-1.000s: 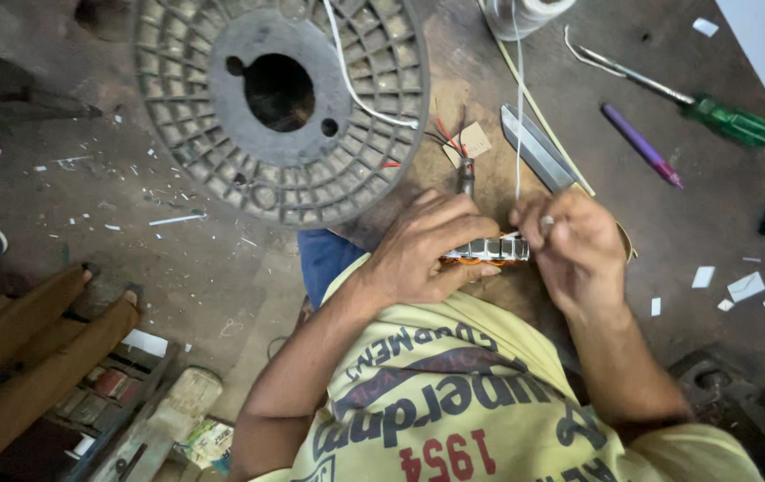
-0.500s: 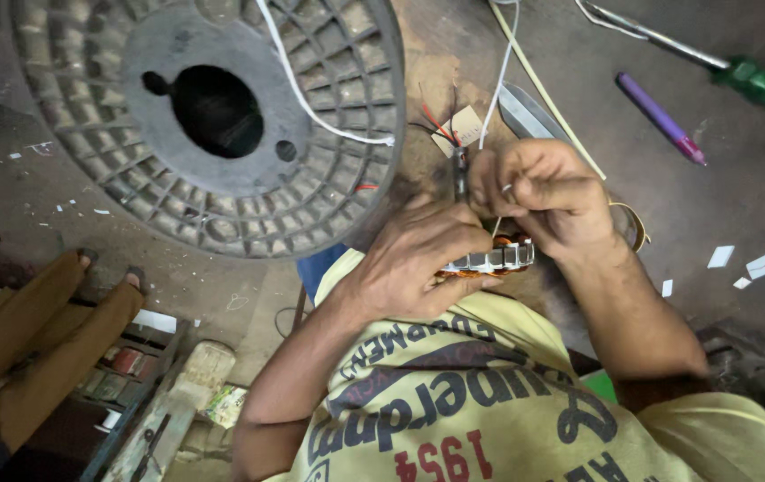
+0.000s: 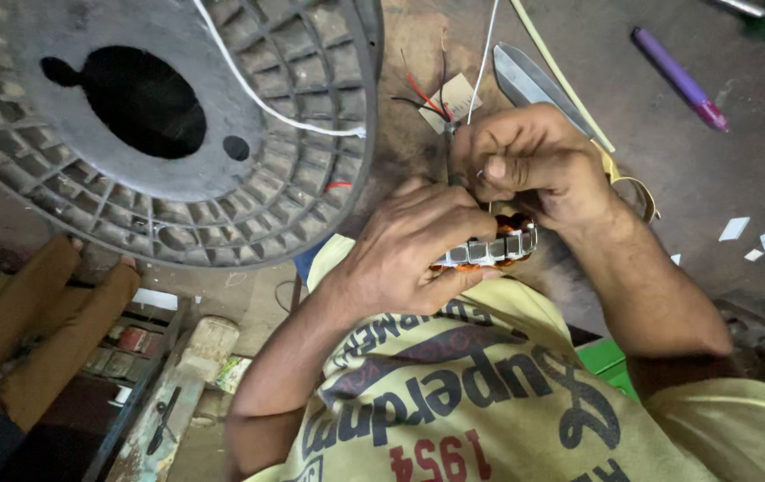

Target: The person winds white thread around a small electrical coil held in both hands. The person repeatedly wraps the thread around the coil's slots, adjusting the coil's orientation as needed. The person continues this winding process throughout the clip.

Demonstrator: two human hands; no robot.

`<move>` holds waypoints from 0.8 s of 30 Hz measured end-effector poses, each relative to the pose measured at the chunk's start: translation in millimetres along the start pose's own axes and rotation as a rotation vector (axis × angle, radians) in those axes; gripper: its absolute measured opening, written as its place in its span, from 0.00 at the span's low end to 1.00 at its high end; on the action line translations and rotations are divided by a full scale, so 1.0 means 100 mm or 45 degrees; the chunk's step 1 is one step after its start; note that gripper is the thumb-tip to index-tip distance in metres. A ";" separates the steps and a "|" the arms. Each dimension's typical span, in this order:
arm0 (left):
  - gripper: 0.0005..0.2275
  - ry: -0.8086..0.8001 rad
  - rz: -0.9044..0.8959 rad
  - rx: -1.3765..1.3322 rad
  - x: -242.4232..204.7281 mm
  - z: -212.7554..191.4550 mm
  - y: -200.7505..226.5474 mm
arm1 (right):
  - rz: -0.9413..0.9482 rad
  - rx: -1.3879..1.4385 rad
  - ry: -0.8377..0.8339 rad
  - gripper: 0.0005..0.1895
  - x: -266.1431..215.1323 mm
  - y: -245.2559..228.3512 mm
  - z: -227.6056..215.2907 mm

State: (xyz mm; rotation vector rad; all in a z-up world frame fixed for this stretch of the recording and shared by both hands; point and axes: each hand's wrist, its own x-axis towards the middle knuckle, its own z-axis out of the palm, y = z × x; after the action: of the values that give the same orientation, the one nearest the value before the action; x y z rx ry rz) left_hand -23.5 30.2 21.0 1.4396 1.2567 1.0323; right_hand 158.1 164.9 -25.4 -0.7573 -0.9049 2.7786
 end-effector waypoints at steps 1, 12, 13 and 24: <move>0.14 0.003 -0.004 0.004 0.01 0.00 0.00 | -0.013 -0.006 -0.011 0.17 0.01 0.00 -0.01; 0.16 0.054 0.001 0.115 0.00 0.06 0.12 | -0.492 -0.097 0.200 0.21 -0.32 0.17 0.04; 0.16 0.052 -0.004 0.121 0.02 0.05 0.13 | -0.528 -0.108 0.242 0.21 -0.35 0.17 0.02; 0.15 0.092 0.028 0.165 -0.04 0.10 0.11 | -0.742 -0.053 0.361 0.21 -0.39 0.29 0.14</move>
State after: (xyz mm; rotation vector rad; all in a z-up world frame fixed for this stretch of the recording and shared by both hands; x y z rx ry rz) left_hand -11.8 24.4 29.7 1.5292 1.3838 1.0418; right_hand 186.0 123.5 -16.1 -0.7246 -0.9429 2.0960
